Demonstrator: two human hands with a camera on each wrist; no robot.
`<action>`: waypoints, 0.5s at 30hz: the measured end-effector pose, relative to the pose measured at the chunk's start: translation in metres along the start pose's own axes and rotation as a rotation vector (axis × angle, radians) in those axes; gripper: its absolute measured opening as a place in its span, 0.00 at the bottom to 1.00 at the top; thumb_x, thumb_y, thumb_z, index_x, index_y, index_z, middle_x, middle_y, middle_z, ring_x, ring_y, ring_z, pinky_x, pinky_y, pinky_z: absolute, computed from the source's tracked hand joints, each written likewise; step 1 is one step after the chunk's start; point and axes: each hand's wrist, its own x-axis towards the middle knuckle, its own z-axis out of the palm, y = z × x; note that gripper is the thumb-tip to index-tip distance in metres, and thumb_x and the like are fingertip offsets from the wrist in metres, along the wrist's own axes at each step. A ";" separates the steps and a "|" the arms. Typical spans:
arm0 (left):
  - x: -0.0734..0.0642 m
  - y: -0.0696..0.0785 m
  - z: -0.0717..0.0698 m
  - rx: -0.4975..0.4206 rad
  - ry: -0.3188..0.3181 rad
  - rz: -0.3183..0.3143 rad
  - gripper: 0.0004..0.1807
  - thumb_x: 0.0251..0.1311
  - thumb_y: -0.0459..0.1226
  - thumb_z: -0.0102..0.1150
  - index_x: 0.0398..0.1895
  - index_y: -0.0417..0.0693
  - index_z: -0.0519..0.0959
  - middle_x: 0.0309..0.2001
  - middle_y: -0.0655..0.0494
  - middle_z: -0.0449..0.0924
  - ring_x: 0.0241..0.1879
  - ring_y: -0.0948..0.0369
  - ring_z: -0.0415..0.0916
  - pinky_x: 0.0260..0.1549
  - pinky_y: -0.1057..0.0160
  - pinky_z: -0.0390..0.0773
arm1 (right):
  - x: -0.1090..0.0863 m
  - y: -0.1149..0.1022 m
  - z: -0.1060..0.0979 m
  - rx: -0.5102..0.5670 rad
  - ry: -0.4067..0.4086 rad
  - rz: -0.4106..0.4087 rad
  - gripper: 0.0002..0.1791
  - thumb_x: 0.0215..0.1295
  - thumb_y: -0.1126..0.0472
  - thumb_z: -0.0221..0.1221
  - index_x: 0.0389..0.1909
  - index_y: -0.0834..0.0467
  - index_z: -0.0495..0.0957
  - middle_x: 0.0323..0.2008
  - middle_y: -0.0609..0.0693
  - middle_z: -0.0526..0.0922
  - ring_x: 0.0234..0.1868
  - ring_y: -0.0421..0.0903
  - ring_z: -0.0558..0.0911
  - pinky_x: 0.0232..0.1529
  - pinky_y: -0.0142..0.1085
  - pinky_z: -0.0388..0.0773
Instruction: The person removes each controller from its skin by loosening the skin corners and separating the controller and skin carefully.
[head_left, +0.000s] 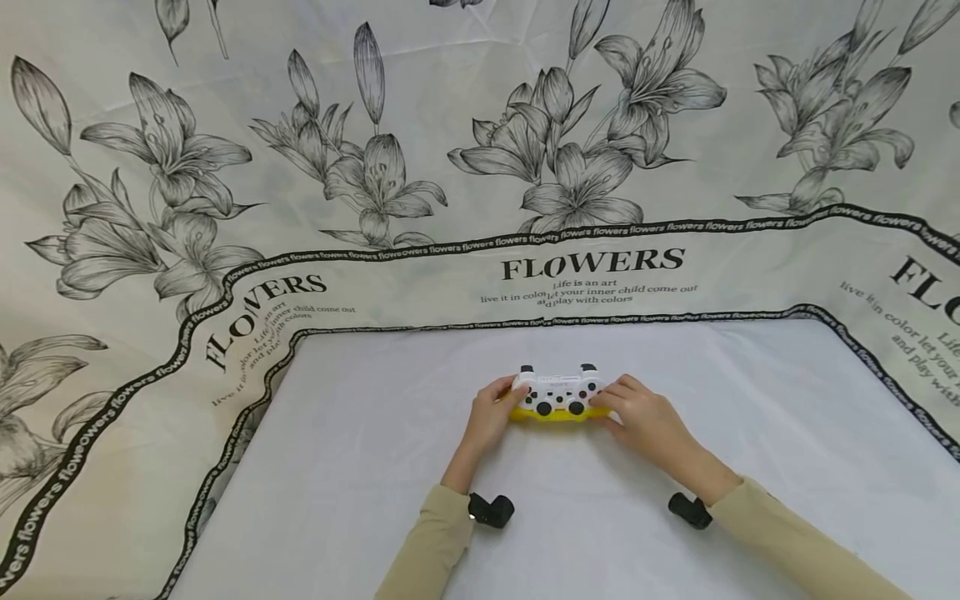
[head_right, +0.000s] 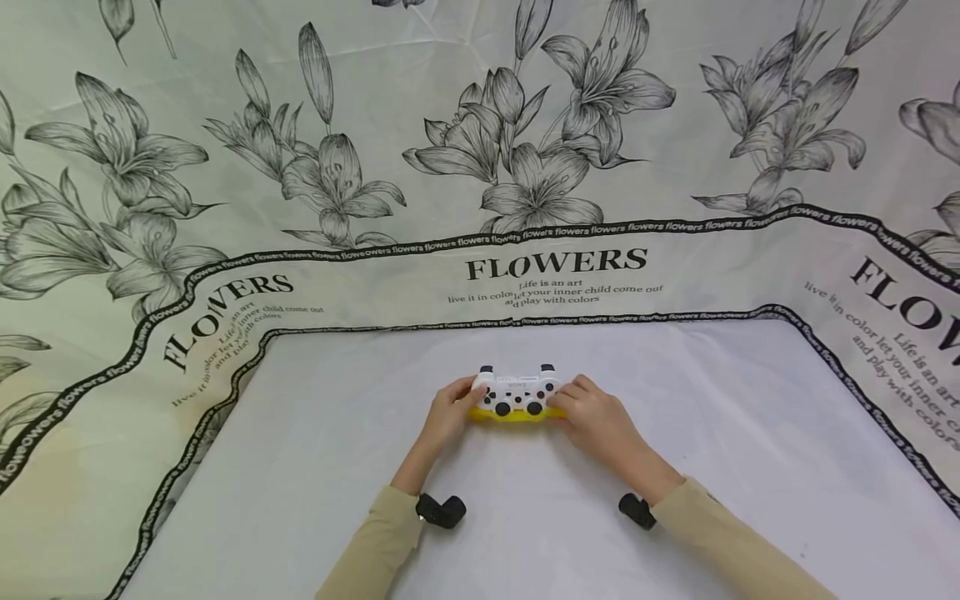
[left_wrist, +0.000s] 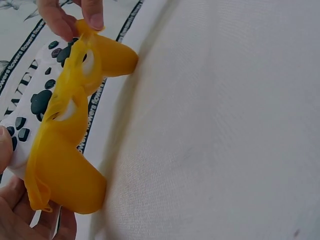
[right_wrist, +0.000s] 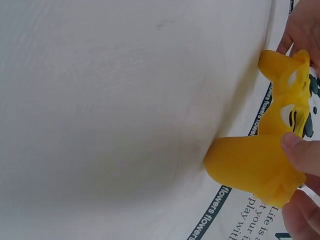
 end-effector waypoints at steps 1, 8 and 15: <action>0.000 0.000 0.000 0.004 0.002 0.000 0.24 0.65 0.50 0.56 0.58 0.44 0.77 0.55 0.49 0.80 0.56 0.55 0.73 0.62 0.52 0.69 | 0.000 0.001 0.001 -0.003 -0.002 -0.008 0.17 0.36 0.68 0.76 0.32 0.57 0.85 0.31 0.47 0.84 0.36 0.43 0.78 0.33 0.36 0.82; -0.001 -0.001 -0.001 0.004 0.013 -0.021 0.24 0.65 0.50 0.56 0.57 0.45 0.77 0.54 0.51 0.81 0.55 0.56 0.74 0.61 0.52 0.69 | 0.002 0.008 0.006 -0.022 -0.011 -0.080 0.16 0.36 0.76 0.72 0.28 0.59 0.83 0.29 0.48 0.83 0.33 0.45 0.77 0.32 0.37 0.80; 0.002 -0.002 0.000 0.009 0.003 -0.020 0.24 0.65 0.52 0.55 0.57 0.47 0.78 0.52 0.54 0.81 0.51 0.60 0.74 0.57 0.56 0.73 | 0.006 0.014 0.007 -0.024 -0.071 -0.041 0.14 0.34 0.73 0.74 0.22 0.56 0.82 0.24 0.45 0.84 0.28 0.42 0.76 0.30 0.35 0.79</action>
